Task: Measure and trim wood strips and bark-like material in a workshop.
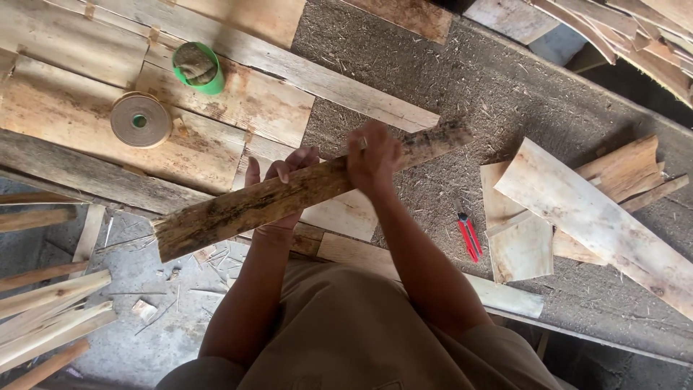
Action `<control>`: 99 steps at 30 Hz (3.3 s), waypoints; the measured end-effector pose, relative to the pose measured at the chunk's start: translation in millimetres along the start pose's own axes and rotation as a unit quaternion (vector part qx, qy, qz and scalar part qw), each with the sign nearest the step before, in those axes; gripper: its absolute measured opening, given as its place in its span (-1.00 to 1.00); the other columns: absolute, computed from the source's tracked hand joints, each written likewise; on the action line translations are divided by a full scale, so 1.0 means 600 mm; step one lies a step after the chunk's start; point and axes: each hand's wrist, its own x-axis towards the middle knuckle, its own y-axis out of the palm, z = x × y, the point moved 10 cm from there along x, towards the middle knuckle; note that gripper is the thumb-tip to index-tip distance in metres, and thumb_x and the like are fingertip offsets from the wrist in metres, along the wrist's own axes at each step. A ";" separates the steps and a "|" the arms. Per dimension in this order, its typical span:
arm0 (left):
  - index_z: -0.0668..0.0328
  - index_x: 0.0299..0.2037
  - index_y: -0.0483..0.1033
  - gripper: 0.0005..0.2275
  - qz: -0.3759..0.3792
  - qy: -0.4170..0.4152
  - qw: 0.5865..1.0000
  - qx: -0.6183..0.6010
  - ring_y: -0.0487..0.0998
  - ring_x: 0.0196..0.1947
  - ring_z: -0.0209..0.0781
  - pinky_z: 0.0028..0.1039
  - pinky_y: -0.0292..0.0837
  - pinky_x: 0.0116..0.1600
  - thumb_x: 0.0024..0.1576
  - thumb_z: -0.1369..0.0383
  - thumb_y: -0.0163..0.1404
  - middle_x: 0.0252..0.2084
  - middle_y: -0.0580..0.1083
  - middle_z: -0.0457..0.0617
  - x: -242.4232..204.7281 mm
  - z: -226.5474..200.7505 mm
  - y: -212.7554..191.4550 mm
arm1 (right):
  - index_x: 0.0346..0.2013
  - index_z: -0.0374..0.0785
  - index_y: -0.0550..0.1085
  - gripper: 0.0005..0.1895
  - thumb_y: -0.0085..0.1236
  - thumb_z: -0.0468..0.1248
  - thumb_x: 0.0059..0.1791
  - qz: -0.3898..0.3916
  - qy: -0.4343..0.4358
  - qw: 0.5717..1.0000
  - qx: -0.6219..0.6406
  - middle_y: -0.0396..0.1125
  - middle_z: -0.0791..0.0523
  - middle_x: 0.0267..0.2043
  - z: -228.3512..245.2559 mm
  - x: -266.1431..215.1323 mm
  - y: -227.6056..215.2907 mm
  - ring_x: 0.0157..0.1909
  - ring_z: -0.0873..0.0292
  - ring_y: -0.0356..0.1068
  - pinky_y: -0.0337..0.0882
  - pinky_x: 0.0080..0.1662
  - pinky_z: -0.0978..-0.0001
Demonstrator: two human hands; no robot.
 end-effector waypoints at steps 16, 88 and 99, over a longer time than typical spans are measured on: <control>0.25 -0.51 0.40 -0.50 -0.139 0.050 0.989 0.021 0.48 0.08 0.09 -0.06 0.01 0.68 0.40 0.17 -0.43 -0.19 0.49 0.25 0.009 0.011 -0.009 | 0.50 0.23 0.12 -0.40 -0.35 0.06 0.13 0.080 0.210 0.970 -0.097 -0.30 0.15 0.65 -0.202 0.043 0.060 0.63 -0.15 -0.53 -0.55 0.43 -0.38; 0.24 -0.06 0.65 -0.35 -0.106 0.120 0.986 -0.035 0.22 0.54 0.22 0.15 -0.03 0.64 0.16 -0.27 -0.10 0.18 0.46 0.11 -0.037 -0.102 0.024 | -0.08 -0.13 0.56 -0.44 -0.19 0.23 0.15 -0.069 0.024 0.992 0.098 0.46 0.04 0.01 -0.136 -0.002 -0.080 0.12 0.05 0.46 0.48 0.22 0.08; 0.12 -0.32 0.34 -0.59 -0.130 0.096 0.983 0.083 0.47 0.09 -0.05 -0.05 -0.07 0.64 0.42 0.00 -0.32 -0.08 0.50 0.08 -0.046 -0.071 0.027 | -0.03 -0.07 0.56 -0.50 -0.21 0.15 0.13 0.015 0.148 0.987 -0.068 0.25 0.10 0.26 -0.129 0.008 0.059 0.49 -0.04 0.02 -0.41 0.45 -0.34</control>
